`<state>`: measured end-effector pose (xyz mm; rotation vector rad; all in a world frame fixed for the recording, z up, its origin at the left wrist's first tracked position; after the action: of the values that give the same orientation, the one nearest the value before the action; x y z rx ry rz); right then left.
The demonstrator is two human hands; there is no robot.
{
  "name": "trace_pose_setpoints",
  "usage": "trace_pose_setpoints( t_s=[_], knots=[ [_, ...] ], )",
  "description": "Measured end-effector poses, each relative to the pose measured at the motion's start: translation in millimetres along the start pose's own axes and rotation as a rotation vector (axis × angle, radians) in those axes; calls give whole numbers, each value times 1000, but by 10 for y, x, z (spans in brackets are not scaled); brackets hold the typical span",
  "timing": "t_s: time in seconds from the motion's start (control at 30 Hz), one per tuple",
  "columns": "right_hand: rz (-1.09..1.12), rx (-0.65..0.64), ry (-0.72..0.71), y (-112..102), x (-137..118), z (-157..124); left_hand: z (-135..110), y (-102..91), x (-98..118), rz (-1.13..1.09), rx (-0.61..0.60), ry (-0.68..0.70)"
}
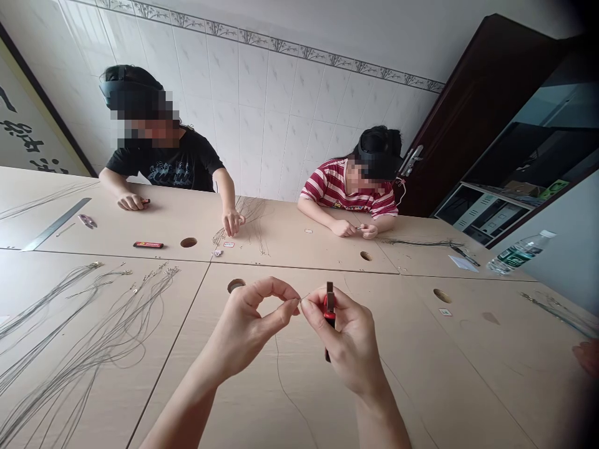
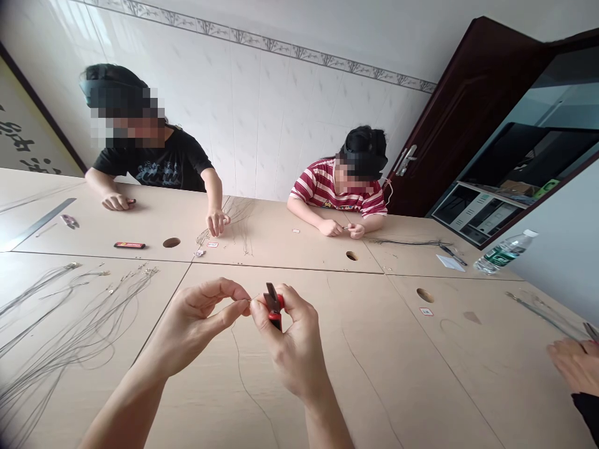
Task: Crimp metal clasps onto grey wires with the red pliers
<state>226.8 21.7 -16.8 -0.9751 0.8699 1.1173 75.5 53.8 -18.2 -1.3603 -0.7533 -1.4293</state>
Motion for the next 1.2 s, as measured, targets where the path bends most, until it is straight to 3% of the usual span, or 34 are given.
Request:
trace_pose_setpoints(
  t_s=[1.2],
  knots=[
    [-58,-33,-5,-32,14,-14,11,8,17,-27,-17,-1]
  ],
)
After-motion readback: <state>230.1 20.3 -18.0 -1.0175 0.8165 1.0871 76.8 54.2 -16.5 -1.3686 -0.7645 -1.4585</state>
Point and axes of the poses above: each hand's wrist, its own z-axis towards the middle knuckle, its own y-axis out of the palm, x = y × z, the point moved 3 cm from there along z, towards the middle knuckle, and after that the axes turned 1 degree about -x, right-handed, at the moved point
